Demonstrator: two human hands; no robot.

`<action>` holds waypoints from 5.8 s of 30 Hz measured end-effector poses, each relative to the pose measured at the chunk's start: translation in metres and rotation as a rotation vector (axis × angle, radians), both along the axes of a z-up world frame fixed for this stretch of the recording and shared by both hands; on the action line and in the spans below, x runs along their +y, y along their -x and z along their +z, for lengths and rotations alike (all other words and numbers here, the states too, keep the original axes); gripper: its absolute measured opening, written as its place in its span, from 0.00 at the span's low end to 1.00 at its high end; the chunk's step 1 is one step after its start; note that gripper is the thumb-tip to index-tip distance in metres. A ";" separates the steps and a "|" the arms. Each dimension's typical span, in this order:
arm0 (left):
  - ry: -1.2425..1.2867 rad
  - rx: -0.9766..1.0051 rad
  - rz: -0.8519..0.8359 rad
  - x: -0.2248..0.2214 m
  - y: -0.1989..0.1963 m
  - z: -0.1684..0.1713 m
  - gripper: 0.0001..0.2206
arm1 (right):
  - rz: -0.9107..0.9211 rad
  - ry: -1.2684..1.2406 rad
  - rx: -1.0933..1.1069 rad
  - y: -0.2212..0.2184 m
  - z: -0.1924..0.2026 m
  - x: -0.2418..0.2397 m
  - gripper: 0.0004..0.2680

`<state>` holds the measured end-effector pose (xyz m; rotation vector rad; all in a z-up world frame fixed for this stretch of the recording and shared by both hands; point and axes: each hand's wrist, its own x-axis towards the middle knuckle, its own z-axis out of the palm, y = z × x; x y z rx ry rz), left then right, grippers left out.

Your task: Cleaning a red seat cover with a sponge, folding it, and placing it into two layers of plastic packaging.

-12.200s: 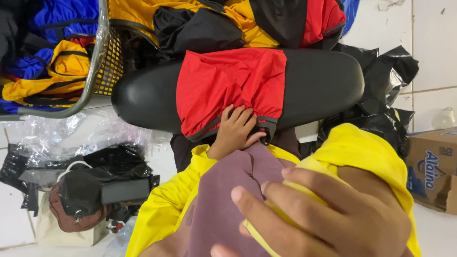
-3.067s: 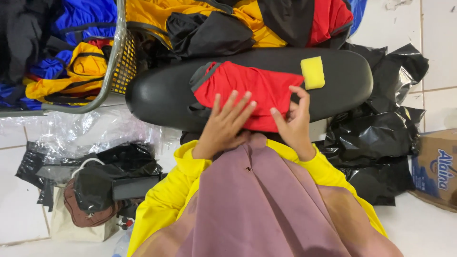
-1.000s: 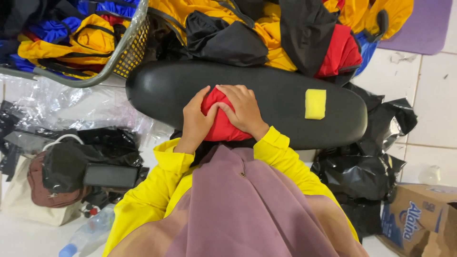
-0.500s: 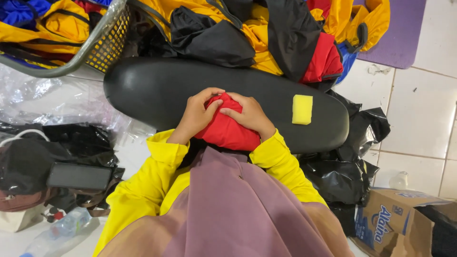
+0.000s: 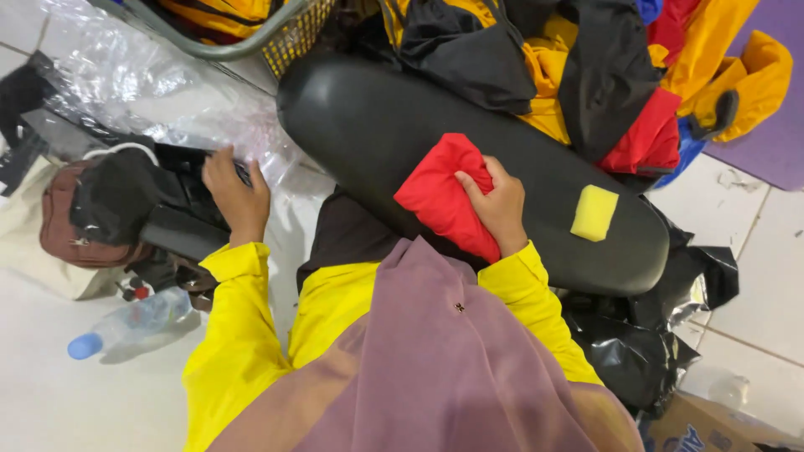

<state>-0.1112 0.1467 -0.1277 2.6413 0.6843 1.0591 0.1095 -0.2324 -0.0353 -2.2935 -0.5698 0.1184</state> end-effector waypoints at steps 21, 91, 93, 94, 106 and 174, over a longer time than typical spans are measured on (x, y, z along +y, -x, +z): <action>0.355 0.219 0.215 0.030 0.034 -0.064 0.05 | 0.002 -0.115 0.029 0.002 0.008 0.004 0.10; -0.068 0.161 -0.377 -0.040 -0.084 0.214 0.06 | 0.000 -0.078 0.007 0.001 0.008 0.013 0.12; -0.093 0.279 -0.283 -0.051 -0.097 0.193 0.05 | -0.004 -0.081 0.011 0.001 0.006 0.011 0.12; -0.122 0.392 -0.188 -0.056 -0.107 0.183 0.04 | -0.009 -0.086 0.011 -0.001 0.005 0.011 0.12; -0.134 0.870 0.133 0.019 -0.053 0.129 0.17 | 0.007 -0.079 0.022 -0.001 0.007 0.011 0.12; 0.509 0.175 -0.634 -0.167 -0.136 0.144 0.04 | 0.084 -0.030 0.309 0.030 0.050 -0.030 0.14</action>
